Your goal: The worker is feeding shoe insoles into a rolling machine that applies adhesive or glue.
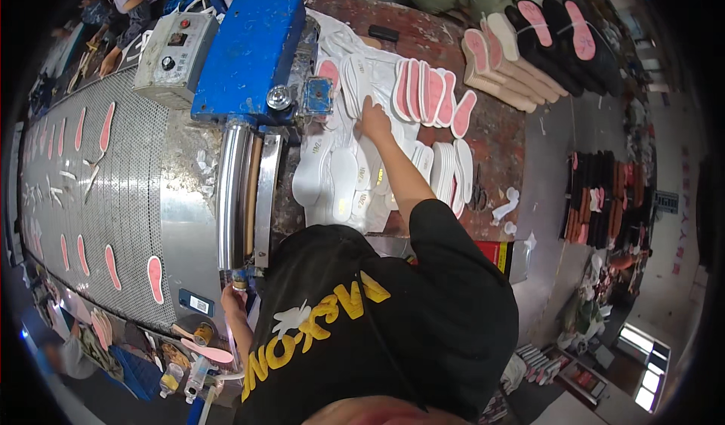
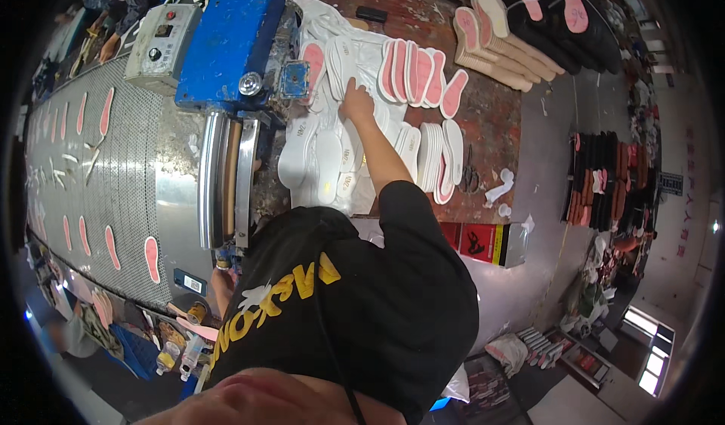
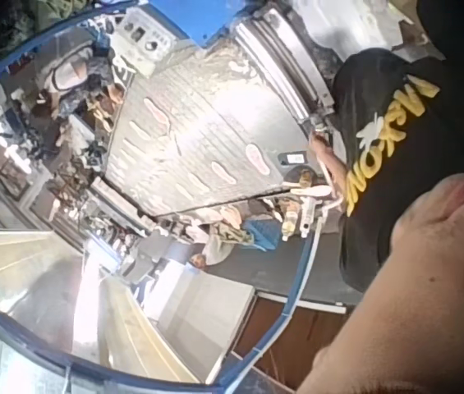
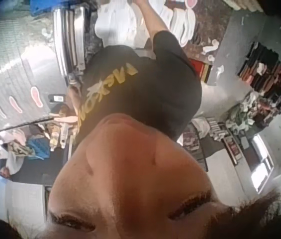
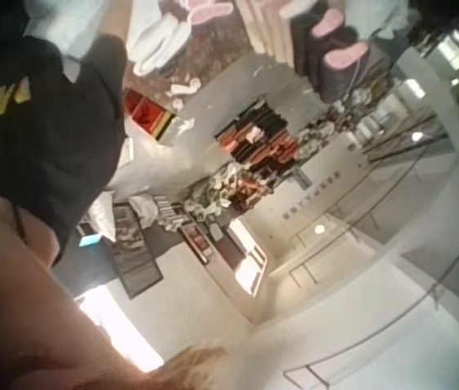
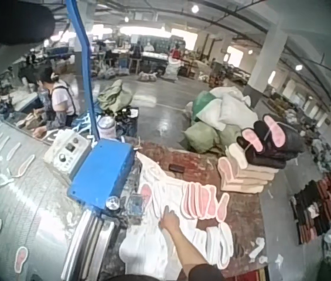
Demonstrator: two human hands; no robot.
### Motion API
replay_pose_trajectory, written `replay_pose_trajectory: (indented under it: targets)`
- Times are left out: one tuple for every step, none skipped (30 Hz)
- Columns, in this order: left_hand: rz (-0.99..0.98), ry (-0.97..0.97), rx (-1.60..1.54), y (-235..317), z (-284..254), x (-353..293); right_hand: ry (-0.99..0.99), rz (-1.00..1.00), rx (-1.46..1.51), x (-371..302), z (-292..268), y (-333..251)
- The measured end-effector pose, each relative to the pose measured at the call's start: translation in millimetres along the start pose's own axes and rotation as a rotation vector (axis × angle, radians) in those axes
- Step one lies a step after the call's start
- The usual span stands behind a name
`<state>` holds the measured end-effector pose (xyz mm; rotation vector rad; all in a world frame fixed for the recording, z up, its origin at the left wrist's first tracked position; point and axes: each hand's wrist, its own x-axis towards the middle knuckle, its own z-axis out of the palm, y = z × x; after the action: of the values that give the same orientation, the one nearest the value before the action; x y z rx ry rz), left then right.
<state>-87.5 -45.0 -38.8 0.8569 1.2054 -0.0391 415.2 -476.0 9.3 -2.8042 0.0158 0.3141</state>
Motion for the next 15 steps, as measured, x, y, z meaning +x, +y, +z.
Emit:
replay_pose_trajectory:
  targets:
    - [-0.12,0.074,0.039,-4.0,-1.6,-3.4,-0.057,0.027,-0.085,4.6,1.1,0.8]
    - [-0.13,0.103,-0.005,-9.7,-0.2,-7.0,-0.045,0.005,-0.072,8.7,-1.1,3.3]
    - [-0.105,0.068,-0.011,-12.0,1.1,-9.7,-0.004,-0.024,-0.023,10.7,-6.7,7.1]
    - [-0.091,0.079,0.089,-13.6,1.9,-12.5,0.037,-0.049,0.026,9.8,-15.2,11.5]
    - [-0.079,0.088,0.19,-14.0,3.4,-14.8,0.051,-0.03,0.058,7.4,-26.6,14.9]
    - [-0.081,0.091,0.192,-13.7,4.0,-14.7,0.158,-0.049,0.146,2.2,-42.2,19.2]
    - [-0.101,0.104,0.232,-12.2,5.1,-15.8,0.252,-0.043,0.227,-0.1,-64.7,21.7]
    - [-0.118,0.113,0.273,-11.8,4.7,-13.2,0.341,-0.001,0.3,-4.9,-86.0,24.2]
    - [-0.123,0.116,0.276,-11.1,4.5,-11.4,0.407,-0.01,0.386,-12.4,-109.3,27.8]
    - [-0.118,0.128,0.298,-10.6,3.6,-8.6,0.49,-0.033,0.471,-21.7,-130.1,29.3]
    - [-0.114,0.139,0.318,-10.5,2.6,-5.6,0.469,-0.001,0.473,-29.6,-145.7,26.9]
    - [-0.126,0.159,0.288,-11.5,2.6,-2.1,0.575,-0.019,0.541,-36.4,-158.4,24.4]
    - [-0.129,0.163,0.292,-13.3,1.1,1.5,0.691,-0.06,0.607,-43.3,-165.8,22.0]
    - [-0.123,0.127,0.292,-15.0,2.9,2.8,0.673,-0.035,0.607,-46.3,-172.2,18.1]
    - [-0.111,0.086,0.295,-17.3,3.7,5.4,0.707,-0.101,0.471,-49.3,-171.5,14.5]
